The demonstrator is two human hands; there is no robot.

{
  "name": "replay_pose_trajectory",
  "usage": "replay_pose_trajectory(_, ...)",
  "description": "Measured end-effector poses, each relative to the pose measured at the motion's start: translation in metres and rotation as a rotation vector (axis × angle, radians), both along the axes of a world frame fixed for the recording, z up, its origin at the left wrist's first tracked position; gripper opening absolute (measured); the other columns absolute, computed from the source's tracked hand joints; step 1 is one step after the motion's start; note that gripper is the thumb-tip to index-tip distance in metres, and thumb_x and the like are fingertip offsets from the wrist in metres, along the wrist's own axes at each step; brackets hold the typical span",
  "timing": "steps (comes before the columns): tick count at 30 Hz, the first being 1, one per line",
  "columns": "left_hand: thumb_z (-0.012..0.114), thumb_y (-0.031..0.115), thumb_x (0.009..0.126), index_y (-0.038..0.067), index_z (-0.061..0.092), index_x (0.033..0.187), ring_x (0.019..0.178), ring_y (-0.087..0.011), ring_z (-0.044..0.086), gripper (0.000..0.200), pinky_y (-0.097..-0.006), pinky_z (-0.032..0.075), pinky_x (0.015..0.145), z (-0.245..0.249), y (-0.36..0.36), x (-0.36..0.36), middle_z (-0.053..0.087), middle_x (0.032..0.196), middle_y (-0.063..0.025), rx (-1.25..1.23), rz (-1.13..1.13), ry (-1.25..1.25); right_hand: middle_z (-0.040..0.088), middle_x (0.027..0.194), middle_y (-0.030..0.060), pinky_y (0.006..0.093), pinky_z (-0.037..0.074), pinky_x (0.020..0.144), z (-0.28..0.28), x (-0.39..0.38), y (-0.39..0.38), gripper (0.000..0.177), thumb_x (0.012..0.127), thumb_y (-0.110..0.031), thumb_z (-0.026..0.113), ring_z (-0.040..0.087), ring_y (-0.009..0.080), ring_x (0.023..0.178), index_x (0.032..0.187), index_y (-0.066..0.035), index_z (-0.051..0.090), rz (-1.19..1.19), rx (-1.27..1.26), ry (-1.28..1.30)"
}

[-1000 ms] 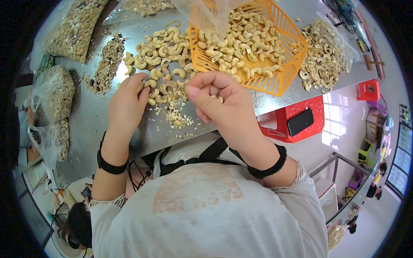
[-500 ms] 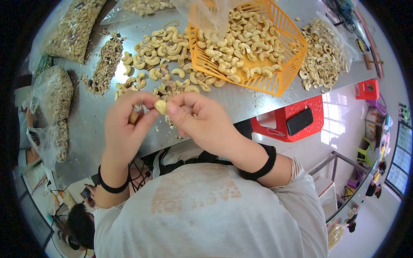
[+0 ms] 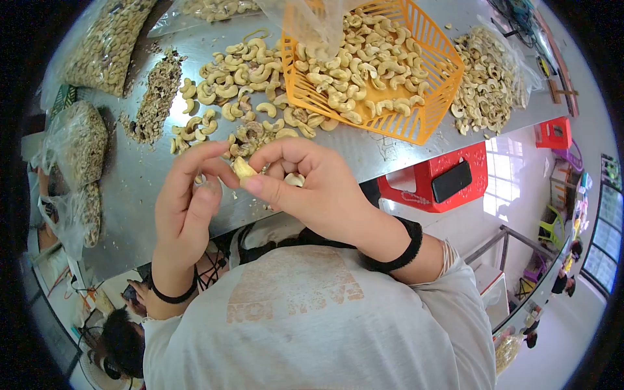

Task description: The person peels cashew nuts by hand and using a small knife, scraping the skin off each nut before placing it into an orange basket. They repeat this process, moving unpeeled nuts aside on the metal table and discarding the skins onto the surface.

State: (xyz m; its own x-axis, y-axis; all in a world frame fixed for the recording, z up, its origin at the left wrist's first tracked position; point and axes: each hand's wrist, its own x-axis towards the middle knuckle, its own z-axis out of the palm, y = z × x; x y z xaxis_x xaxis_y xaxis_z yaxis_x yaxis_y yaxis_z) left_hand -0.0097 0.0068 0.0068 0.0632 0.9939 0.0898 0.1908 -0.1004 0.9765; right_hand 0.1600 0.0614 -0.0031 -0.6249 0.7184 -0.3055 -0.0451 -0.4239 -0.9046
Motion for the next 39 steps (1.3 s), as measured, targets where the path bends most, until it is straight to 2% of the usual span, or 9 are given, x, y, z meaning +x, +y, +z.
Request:
replay_pose_trajectory(5, 0.042, 0.009, 0.084, 0.002, 0.037, 0.117, 0.068, -0.0098, 0.049, 0.035, -0.0202, 0.039, 0.061, 0.003, -0.004, 0.000, 0.051, 0.076, -0.0049, -0.147, -0.058, -0.047, 0.046, 0.062, -0.0051, 0.0159, 0.033, 0.051, -0.001, -0.001, -0.001, 0.017, 0.076, -0.013, 0.060, 0.040, 0.0013, 0.055, 0.087, -0.002, 0.054, -0.015, 0.105, 0.009)
replay_pose_trajectory(8, 0.041, 0.018, 0.084, 0.002, 0.037, 0.118, 0.054, -0.0018, 0.034, 0.037, -0.0145, 0.028, 0.048, 0.004, -0.004, 0.005, 0.050, 0.077, -0.0017, -0.265, -0.079, -0.050, 0.047, 0.062, -0.0038, 0.0165, 0.034, 0.052, -0.002, -0.002, -0.001, 0.016, 0.075, -0.010, 0.060, 0.039, 0.0020, 0.054, 0.087, -0.003, 0.054, -0.017, 0.171, 0.036)
replay_pose_trajectory(10, 0.047, 0.008, 0.081, 0.001, 0.043, 0.110, 0.062, -0.0054, 0.046, 0.030, -0.0174, 0.037, 0.058, 0.008, -0.001, 0.007, 0.047, 0.066, 0.0021, -0.361, -0.023, -0.215, 0.048, 0.063, -0.0023, 0.0168, 0.035, 0.053, -0.008, -0.001, -0.002, 0.017, 0.073, -0.007, 0.061, 0.040, 0.0024, 0.053, 0.088, -0.004, 0.054, 0.012, 0.370, -0.002)
replay_pose_trajectory(13, 0.053, 0.007, 0.078, 0.002, 0.047, 0.100, 0.060, -0.0036, 0.042, 0.023, -0.0159, 0.035, 0.057, -0.006, -0.003, 0.004, 0.046, 0.068, 0.0034, -0.278, 0.031, -0.177, 0.047, 0.060, -0.0022, 0.0167, 0.034, 0.052, -0.007, -0.001, -0.003, 0.021, 0.071, -0.006, 0.062, 0.040, 0.0027, 0.053, 0.091, -0.006, 0.054, 0.054, 0.484, -0.068)
replay_pose_trajectory(19, 0.056, 0.001, 0.074, 0.003, 0.049, 0.092, 0.065, -0.0043, 0.041, 0.020, -0.0163, 0.034, 0.058, -0.003, -0.002, 0.010, 0.049, 0.080, 0.0010, -0.141, 0.135, -0.297, 0.044, 0.057, -0.0046, 0.0164, 0.031, 0.049, -0.001, -0.002, -0.002, 0.025, 0.071, -0.008, 0.063, 0.039, 0.0023, 0.053, 0.094, -0.005, 0.052, -0.114, 0.270, 0.011)
replay_pose_trajectory(29, 0.054, 0.001, 0.075, 0.002, 0.050, 0.093, 0.071, -0.0068, 0.044, 0.019, -0.0179, 0.036, 0.063, -0.003, -0.003, 0.006, 0.050, 0.082, -0.0011, -0.098, 0.018, -0.179, 0.045, 0.057, -0.0049, 0.0160, 0.032, 0.050, -0.002, 0.003, 0.001, 0.019, 0.073, -0.011, 0.063, 0.040, 0.0014, 0.055, 0.088, -0.004, 0.054, -0.004, 0.212, -0.023)
replay_pose_trajectory(32, 0.052, 0.003, 0.077, 0.002, 0.050, 0.094, 0.071, -0.0072, 0.046, 0.017, -0.0181, 0.037, 0.063, 0.004, -0.003, -0.001, 0.050, 0.082, -0.0014, -0.212, 0.124, -0.300, 0.046, 0.058, -0.0045, 0.0161, 0.032, 0.048, 0.002, 0.007, 0.016, 0.022, 0.073, -0.010, 0.062, 0.041, 0.0019, 0.052, 0.091, -0.002, 0.053, -0.390, 0.372, -0.042)
replay_pose_trajectory(36, 0.052, 0.008, 0.078, 0.002, 0.050, 0.095, 0.069, -0.0078, 0.049, 0.018, -0.0206, 0.039, 0.063, -0.006, 0.008, -0.018, 0.051, 0.081, -0.0026, -0.197, 0.367, -0.198, 0.047, 0.058, -0.0031, 0.0156, 0.030, 0.045, 0.011, 0.023, 0.038, 0.023, 0.075, -0.011, 0.060, 0.040, 0.0029, 0.048, 0.094, -0.001, 0.052, -0.646, 0.383, 0.124)
replay_pose_trajectory(39, 0.054, 0.013, 0.077, 0.005, 0.052, 0.096, 0.070, -0.0117, 0.053, 0.021, -0.0233, 0.041, 0.064, -0.016, 0.024, -0.029, 0.054, 0.083, -0.0063, -0.254, 0.367, 0.278, 0.047, 0.058, -0.0028, 0.0154, 0.029, 0.043, 0.008, 0.025, 0.034, 0.020, 0.076, -0.012, 0.058, 0.039, 0.0030, 0.047, 0.092, -0.001, 0.052, -0.556, 0.334, 0.128)
